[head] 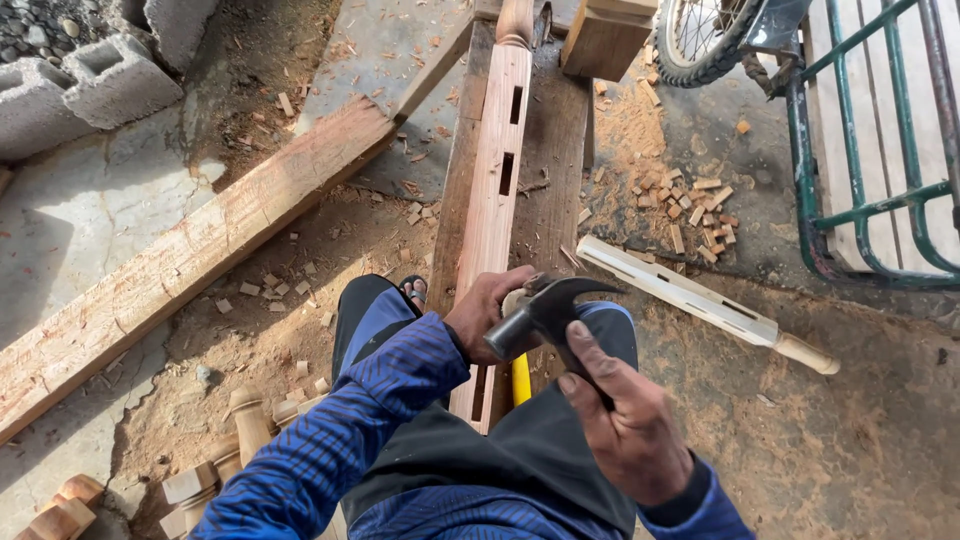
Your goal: Chiseling and hammering a wooden furniture leg to create mortise slots.
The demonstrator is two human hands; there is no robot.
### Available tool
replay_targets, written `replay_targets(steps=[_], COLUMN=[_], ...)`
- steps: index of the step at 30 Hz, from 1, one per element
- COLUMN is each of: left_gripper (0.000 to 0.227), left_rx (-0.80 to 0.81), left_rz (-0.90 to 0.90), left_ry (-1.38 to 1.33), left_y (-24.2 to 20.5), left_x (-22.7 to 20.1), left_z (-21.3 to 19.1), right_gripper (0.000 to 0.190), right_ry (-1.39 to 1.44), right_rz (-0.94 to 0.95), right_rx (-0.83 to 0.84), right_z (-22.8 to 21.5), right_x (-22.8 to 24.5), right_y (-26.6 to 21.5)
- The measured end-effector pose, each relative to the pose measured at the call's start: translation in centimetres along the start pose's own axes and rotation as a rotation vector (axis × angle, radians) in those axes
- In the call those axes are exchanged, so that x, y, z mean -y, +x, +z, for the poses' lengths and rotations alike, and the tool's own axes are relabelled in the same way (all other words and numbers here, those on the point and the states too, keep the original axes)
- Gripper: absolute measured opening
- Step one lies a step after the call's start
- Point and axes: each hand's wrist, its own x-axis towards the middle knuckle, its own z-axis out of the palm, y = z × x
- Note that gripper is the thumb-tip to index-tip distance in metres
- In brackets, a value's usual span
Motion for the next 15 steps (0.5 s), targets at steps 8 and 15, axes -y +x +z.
replay_targets(steps=[8, 15], left_gripper=[0.042, 0.039], left_rx=[-0.048, -0.055], left_rz=[0.069, 0.018], left_ry=[0.049, 0.013], left_y=[-1.1, -1.5], left_x=[0.9, 1.7], left_z=[0.0, -0.1], right_gripper=[0.047, 0.052], right_ry=[-0.006, -0.053], right_rz=[-0.165, -0.090], right_rx=[-0.154, -0.009], right_z=[0.4, -0.7], right_x=[-0.4, 2.5], right_y=[-0.1, 0.3])
